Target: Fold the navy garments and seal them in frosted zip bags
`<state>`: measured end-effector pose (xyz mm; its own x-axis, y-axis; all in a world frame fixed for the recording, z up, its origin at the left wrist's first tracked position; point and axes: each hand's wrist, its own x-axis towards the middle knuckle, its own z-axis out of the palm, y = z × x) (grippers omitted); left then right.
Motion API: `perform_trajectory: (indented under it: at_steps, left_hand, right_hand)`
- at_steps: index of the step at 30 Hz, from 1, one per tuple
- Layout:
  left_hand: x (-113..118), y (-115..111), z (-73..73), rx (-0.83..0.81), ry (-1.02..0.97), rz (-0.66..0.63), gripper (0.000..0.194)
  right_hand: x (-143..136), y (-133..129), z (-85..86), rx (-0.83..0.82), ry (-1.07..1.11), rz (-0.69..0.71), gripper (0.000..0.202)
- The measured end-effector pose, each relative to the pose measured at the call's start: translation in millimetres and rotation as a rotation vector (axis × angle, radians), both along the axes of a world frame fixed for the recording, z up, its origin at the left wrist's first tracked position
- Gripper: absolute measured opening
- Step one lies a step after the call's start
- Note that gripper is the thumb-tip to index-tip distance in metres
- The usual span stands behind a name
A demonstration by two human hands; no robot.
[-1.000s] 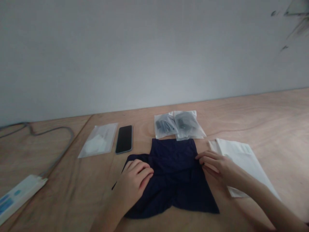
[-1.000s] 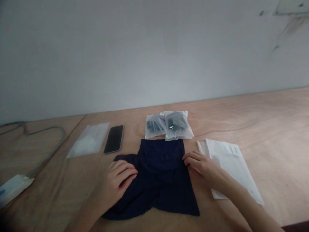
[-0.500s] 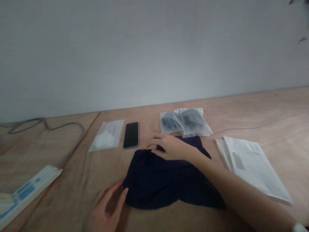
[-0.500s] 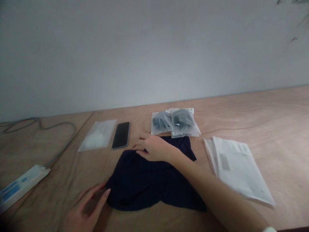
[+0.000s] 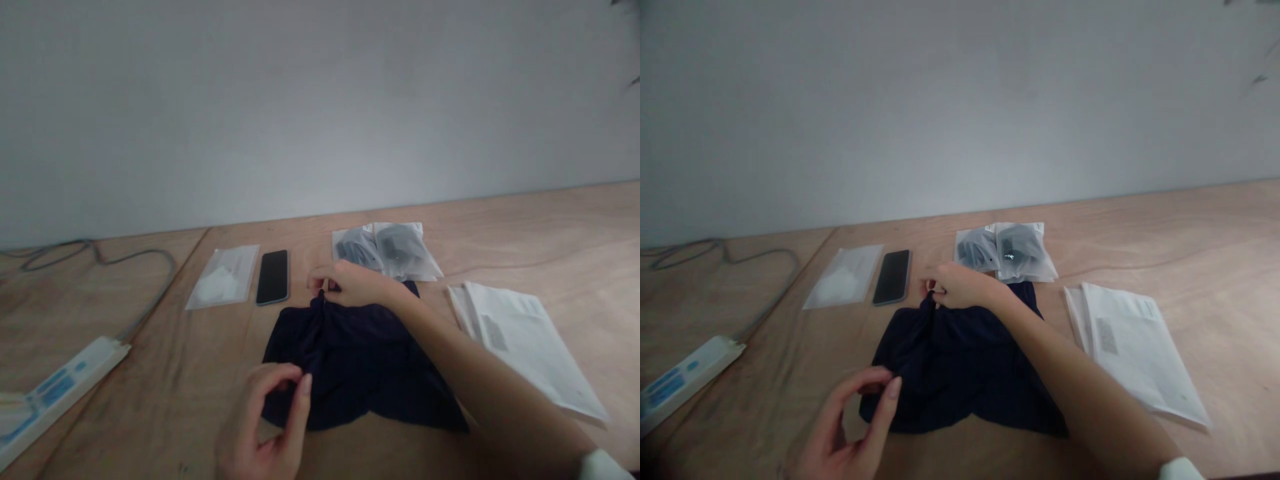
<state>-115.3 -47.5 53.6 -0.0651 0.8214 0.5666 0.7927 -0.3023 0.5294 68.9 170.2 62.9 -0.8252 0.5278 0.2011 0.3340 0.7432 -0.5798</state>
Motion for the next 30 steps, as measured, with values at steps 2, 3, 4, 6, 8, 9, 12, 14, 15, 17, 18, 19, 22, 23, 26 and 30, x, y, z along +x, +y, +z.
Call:
perform_trajectory:
  at_steps: [2, 3, 4, 6, 8, 9, 12, 14, 15, 17, 18, 19, 22, 23, 26, 30]
  left_hand:
    - [27, 11, 6.5, 0.047, 0.052, -0.166, 0.009]
    - [41, 16, 5.7, 0.074, 0.086, -0.226, 0.01]
    - [53, 21, 2.3, 0.069, 0.14, -0.28, 0.011]
    - [72, 29, -10.4, 0.034, 0.291, -0.362, 0.012]
    - [84, 32, -24.9, -0.002, 0.426, -0.419, 0.016]
    - [87, 32, -30.4, -0.003, 0.455, -0.444, 0.019]
    - [83, 27, -35.0, 0.078, 0.359, -0.503, 0.019]
    - [71, 20, -31.7, 0.121, 0.239, -0.469, 0.017]
    - [63, 17, -30.4, 0.13, 0.192, -0.416, 0.016]
    - [45, 12, -31.7, 0.105, 0.149, -0.258, 0.015]
    - [36, 10, -34.7, 0.072, 0.153, -0.175, 0.016]
    - [27, 9, -38.9, 0.037, 0.166, -0.102, 0.019]
    - [11, 7, -52.5, -0.062, 0.204, 0.0, 0.031]
    - [10, 7, -55.0, -0.069, 0.205, 0.002, 0.03]
    - [17, 10, -50.8, -0.046, 0.175, 0.0, 0.021]
    - [47, 20, -25.2, 0.063, 0.092, -0.048, 0.017]
  right_hand:
    - [27, 4, 1.7, -0.022, -0.011, -0.047, 0.024]
    - [39, 5, 0.3, -0.032, -0.019, -0.07, 0.022]
    - [50, 4, -2.4, -0.042, -0.03, -0.091, 0.022]
    - [66, 0, -10.1, -0.061, -0.056, -0.125, 0.022]
    - [76, -7, -17.8, -0.078, -0.081, -0.148, 0.025]
    - [79, -10, -20.6, -0.085, -0.09, -0.157, 0.028]
    - [83, -15, -22.0, -0.099, -0.087, -0.184, 0.036]
    - [80, -14, -18.0, -0.102, -0.062, -0.198, 0.03]
    - [77, -13, -15.6, -0.102, -0.049, -0.2, 0.025]
    - [66, -10, -11.7, -0.097, -0.035, -0.182, 0.02]
    - [59, -9, -10.7, -0.092, -0.038, -0.166, 0.021]
    - [51, -8, -10.4, -0.086, -0.05, -0.146, 0.022]
    - [28, -4, -12.2, -0.072, -0.109, -0.083, 0.02]
    - [22, -2, -12.8, -0.073, -0.129, -0.068, 0.016]
    - [20, 0, -10.9, -0.087, -0.153, -0.06, 0.011]
    - [52, -1, -0.5, -0.122, -0.11, -0.126, 0.027]
